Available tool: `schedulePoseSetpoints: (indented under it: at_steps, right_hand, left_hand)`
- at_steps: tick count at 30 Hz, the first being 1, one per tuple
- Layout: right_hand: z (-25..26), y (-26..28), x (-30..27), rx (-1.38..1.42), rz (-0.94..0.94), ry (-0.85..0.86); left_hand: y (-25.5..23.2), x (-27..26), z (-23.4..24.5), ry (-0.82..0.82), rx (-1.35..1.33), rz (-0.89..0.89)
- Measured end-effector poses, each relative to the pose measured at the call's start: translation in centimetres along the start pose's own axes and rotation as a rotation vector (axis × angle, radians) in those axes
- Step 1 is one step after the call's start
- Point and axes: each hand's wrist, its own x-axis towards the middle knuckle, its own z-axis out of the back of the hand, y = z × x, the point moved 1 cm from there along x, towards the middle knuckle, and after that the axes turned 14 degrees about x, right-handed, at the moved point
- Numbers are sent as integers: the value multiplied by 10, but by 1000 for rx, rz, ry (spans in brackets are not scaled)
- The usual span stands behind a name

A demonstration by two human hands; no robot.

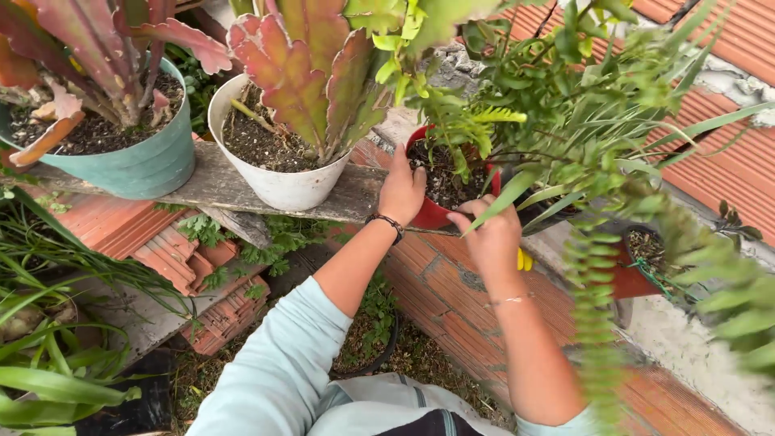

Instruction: Planting and trimming small plants into various pots in a garden.

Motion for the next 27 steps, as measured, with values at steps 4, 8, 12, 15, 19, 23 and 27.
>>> schedulePoseSetpoints:
  at_steps: [4,8,12,15,19,23,27]
  right_hand:
    - [20,-16,18,384,-278,57]
    - [12,-32,38,230,-25,253]
    - [-4,-18,50,98,16,475]
    - [-7,-45,41,162,172,507]
    - [0,-55,42,168,116,564]
    - [9,-15,52,148,125,596]
    - [10,-45,43,368,118,595]
  left_hand:
    - [-2,8,1,-133,7,-137]
    - [-22,11,21,5,93,53]
    - [-25,11,26,48,148,92]
    - [-21,10,24,37,221,71]
    - [-23,9,24,64,234,127]
    - [-23,10,24,74,248,139]
    - [-28,10,28,129,278,189]
